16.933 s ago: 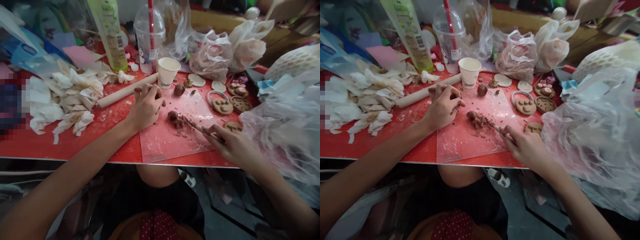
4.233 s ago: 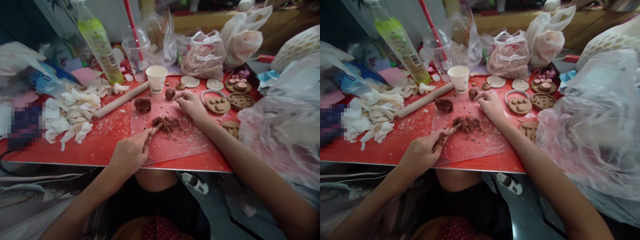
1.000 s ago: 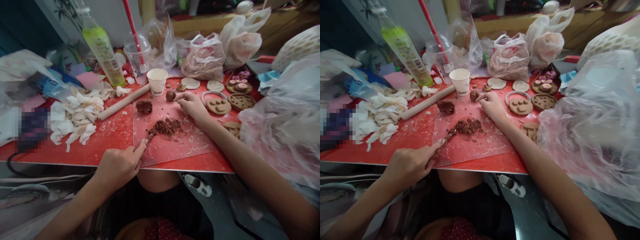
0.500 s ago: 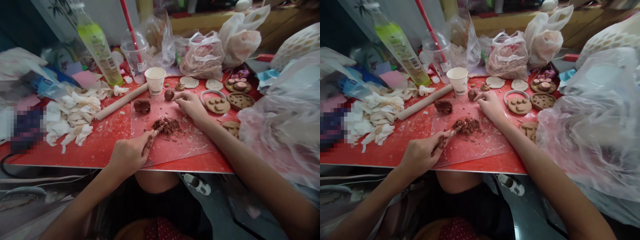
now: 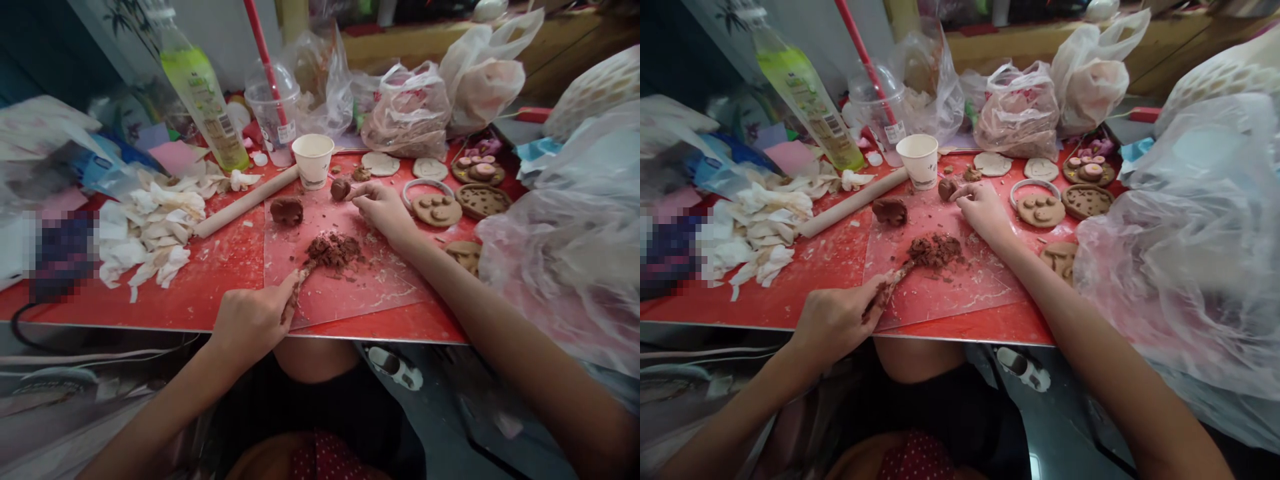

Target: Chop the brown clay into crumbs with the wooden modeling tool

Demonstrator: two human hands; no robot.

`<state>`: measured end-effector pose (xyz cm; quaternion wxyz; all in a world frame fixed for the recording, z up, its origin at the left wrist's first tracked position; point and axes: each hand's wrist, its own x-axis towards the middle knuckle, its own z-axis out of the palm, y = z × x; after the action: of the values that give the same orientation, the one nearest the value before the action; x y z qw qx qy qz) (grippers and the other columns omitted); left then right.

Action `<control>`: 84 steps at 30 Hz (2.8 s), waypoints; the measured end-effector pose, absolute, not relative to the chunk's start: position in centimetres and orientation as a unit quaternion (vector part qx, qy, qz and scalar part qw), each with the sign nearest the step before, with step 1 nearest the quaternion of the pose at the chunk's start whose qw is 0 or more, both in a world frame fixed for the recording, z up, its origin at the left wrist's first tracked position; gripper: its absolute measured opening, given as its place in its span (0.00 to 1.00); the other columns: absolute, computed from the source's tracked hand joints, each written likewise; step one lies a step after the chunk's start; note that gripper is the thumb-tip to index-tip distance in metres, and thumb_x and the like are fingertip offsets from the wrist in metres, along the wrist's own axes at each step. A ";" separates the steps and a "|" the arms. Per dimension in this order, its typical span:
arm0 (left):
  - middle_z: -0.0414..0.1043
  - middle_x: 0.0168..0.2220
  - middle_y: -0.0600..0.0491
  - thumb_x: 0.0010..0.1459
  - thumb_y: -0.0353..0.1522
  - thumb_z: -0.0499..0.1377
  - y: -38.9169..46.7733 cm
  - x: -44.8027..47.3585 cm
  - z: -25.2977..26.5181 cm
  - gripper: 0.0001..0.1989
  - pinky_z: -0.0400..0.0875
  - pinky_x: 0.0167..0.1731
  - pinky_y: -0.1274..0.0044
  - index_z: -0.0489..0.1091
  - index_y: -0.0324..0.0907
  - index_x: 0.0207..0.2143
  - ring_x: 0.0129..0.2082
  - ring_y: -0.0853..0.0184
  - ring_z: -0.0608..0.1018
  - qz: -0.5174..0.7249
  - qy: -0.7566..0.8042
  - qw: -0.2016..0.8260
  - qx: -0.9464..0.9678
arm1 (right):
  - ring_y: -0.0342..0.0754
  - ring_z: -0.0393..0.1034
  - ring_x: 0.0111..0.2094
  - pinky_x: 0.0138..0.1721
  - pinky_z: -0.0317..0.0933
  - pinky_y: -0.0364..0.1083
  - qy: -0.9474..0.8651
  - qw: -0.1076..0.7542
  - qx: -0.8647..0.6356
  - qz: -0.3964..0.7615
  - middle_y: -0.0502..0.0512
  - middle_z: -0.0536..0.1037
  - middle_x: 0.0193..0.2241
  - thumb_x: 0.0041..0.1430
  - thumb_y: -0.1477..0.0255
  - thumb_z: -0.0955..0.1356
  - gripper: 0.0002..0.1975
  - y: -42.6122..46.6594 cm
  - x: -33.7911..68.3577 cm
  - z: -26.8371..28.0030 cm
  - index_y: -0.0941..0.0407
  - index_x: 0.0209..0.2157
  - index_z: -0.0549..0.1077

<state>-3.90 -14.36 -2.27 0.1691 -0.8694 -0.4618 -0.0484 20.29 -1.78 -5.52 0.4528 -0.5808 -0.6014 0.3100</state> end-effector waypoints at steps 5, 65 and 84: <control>0.72 0.16 0.54 0.61 0.33 0.49 -14.2 -5.0 0.1 0.15 0.49 0.16 0.79 0.75 0.41 0.37 0.13 0.69 0.71 -0.045 -0.460 0.108 -0.880 | 0.43 0.61 0.25 0.28 0.56 0.44 -0.602 0.455 -0.579 0.308 0.50 0.67 0.22 0.47 0.75 0.63 0.06 -1.7 20.2 -5.5 0.56 0.27 0.72; 0.74 0.26 0.58 0.64 0.29 0.49 -14.9 -5.8 -1.0 0.17 0.62 0.19 0.79 0.67 0.44 0.53 0.20 0.69 0.76 -0.157 -0.365 0.036 -0.917 | 0.42 0.58 0.23 0.26 0.52 0.43 -0.602 0.458 -0.582 0.299 0.48 0.65 0.20 0.46 0.75 0.63 0.06 -1.7 20.2 -5.6 0.57 0.28 0.71; 0.80 0.30 0.50 0.58 0.27 0.50 -15.2 -3.4 -2.5 0.18 0.66 0.18 0.75 0.71 0.39 0.49 0.23 0.61 0.81 -0.096 -0.488 0.029 -0.867 | 0.42 0.59 0.24 0.26 0.50 0.43 -0.604 0.462 -0.576 0.298 0.48 0.65 0.20 0.47 0.77 0.62 0.07 -1.7 20.3 -5.7 0.57 0.27 0.71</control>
<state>-3.42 -15.17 -2.54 0.0289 -0.8668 -0.4883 -0.0965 20.29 -1.69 -5.74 0.4623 -0.5762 -0.6044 0.2983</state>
